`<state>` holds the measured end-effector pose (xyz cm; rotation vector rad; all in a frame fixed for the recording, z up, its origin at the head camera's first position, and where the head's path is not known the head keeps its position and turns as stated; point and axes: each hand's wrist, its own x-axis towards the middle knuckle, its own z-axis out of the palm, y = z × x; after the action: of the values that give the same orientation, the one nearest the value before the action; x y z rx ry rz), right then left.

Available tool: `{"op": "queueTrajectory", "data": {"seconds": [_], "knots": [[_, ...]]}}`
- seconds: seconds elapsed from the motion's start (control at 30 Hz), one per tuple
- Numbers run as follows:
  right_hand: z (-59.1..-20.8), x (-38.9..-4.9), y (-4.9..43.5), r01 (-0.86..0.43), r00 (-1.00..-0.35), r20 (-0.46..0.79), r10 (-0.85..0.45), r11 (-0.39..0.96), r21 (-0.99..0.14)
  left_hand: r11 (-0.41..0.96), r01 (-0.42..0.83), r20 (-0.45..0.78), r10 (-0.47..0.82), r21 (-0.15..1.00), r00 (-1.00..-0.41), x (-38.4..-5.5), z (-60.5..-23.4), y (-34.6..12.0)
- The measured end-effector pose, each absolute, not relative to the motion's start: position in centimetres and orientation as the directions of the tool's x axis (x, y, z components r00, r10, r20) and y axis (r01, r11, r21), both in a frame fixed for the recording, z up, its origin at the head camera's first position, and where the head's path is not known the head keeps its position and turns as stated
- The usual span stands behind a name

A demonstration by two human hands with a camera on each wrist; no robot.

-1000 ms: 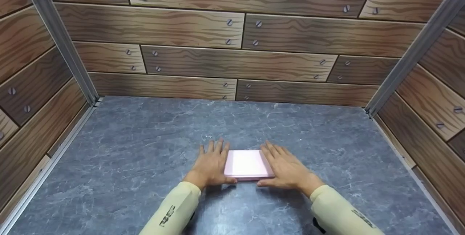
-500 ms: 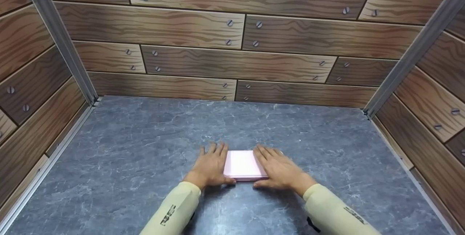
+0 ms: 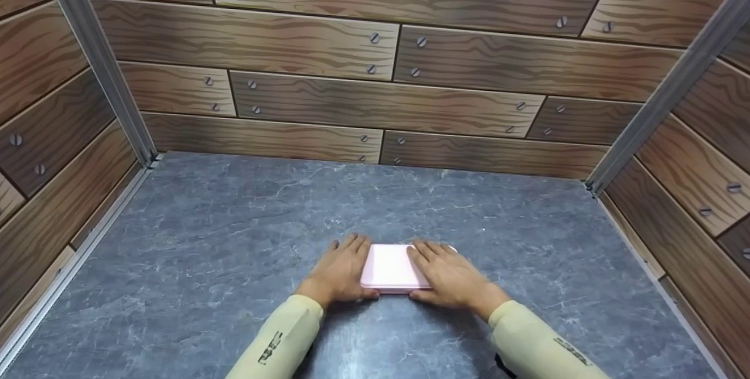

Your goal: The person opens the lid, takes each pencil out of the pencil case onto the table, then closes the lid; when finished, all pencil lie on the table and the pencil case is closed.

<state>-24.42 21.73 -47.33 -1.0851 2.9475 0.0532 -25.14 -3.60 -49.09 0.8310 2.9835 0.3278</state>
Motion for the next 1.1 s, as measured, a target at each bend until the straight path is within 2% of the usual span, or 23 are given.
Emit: {"op": "queueTrajectory", "data": {"seconds": [0.47, 0.8, 1.1], "knots": [[-48.2, -24.3, 21.3, -0.677, -0.713, 0.032, -0.700, 0.700, 0.227, 0.847, 0.486, 0.015, 0.494, 0.216, -0.869, -25.2, -49.2, -3.6], [-49.8, -24.2, 21.3, -0.664, -0.643, 0.152, -0.751, 0.645, 0.377, 0.856, 0.474, 0.011, 0.483, 0.205, -0.876, -25.1, -49.2, -3.6], [-50.0, -24.4, 21.2, -0.648, -0.649, 0.144, -0.747, 0.642, 0.410, 0.857, 0.469, 0.058, 0.468, 0.213, -0.882, -25.3, -49.6, -3.9]]}}
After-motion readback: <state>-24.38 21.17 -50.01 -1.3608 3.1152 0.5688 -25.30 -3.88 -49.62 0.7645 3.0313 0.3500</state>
